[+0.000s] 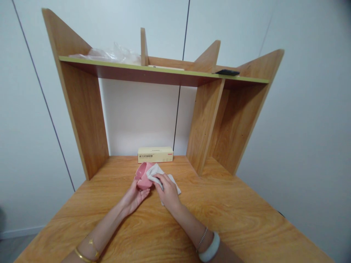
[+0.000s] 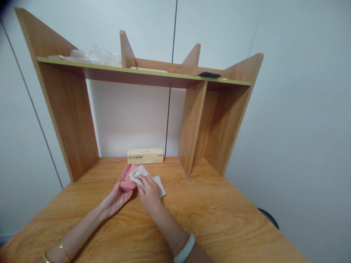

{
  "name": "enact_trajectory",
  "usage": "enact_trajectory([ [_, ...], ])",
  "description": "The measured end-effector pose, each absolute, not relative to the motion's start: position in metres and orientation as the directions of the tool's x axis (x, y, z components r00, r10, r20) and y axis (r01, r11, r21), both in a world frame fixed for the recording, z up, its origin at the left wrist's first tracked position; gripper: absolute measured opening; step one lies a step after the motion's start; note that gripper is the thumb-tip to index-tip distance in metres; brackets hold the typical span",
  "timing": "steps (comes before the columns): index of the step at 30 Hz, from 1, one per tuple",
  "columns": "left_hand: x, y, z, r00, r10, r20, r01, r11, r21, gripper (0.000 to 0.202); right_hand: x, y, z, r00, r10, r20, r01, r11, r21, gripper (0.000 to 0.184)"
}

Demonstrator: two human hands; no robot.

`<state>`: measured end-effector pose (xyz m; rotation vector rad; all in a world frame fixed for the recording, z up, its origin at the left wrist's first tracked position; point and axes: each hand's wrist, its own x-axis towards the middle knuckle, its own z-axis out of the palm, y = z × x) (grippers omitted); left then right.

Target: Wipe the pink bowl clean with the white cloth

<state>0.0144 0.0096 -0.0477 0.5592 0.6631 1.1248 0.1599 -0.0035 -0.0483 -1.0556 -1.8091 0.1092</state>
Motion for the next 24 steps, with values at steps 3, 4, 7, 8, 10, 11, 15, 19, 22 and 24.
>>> enact_trajectory([
  [3, 0.014, 0.009, -0.048, 0.263, 0.944, -0.201, -0.591, 0.322, 0.739, 0.021, 0.159, -0.008, -0.046, -0.186, 0.698, 0.691, 0.663, 0.609, -0.437, 0.023],
  [4, 0.013, 0.009, -0.048, 0.265, 0.941, -0.210, -0.576, 0.330, 0.748, 0.021, 0.159, -0.009, -0.045, -0.183, 0.699, 0.692, 0.676, 0.600, -0.428, 0.022],
  [7, 0.012, 0.010, -0.049, 0.280, 0.931, -0.235, -0.538, 0.355, 0.765, 0.020, 0.163, -0.008, -0.041, -0.110, 0.707, 0.698, 0.688, 0.561, -0.460, 0.021],
  [8, 0.012, 0.011, -0.050, 0.280, 0.930, -0.240, -0.524, 0.357, 0.773, 0.021, 0.164, -0.007, -0.041, -0.071, 0.713, 0.697, 0.688, 0.541, -0.484, 0.021],
  [10, 0.012, 0.013, -0.053, 0.265, 0.933, -0.244, -0.491, 0.348, 0.798, 0.025, 0.168, -0.004, -0.040, 0.009, 0.724, 0.690, 0.682, 0.500, -0.533, 0.021],
  [11, 0.013, 0.014, -0.055, 0.253, 0.937, -0.240, -0.478, 0.336, 0.811, 0.026, 0.170, -0.003, -0.041, 0.041, 0.726, 0.686, 0.675, 0.486, -0.555, 0.020],
  [15, 0.016, 0.016, -0.062, 0.213, 0.958, -0.191, -0.473, 0.272, 0.838, 0.024, 0.170, -0.002, -0.043, 0.022, 0.726, 0.688, 0.639, 0.519, -0.568, 0.020],
  [19, 0.015, 0.015, -0.063, 0.237, 0.958, -0.163, -0.522, 0.266, 0.810, 0.019, 0.162, -0.009, -0.042, -0.132, 0.698, 0.704, 0.659, 0.592, -0.464, 0.018],
  [22, 0.012, 0.016, -0.064, 0.270, 0.951, -0.153, -0.540, 0.281, 0.794, 0.022, 0.159, -0.013, -0.039, -0.156, 0.687, 0.710, 0.699, 0.584, -0.412, 0.017],
  [24, 0.010, 0.016, -0.065, 0.288, 0.947, -0.140, -0.545, 0.282, 0.790, 0.025, 0.160, -0.013, -0.037, -0.111, 0.690, 0.715, 0.709, 0.559, -0.430, 0.017],
])
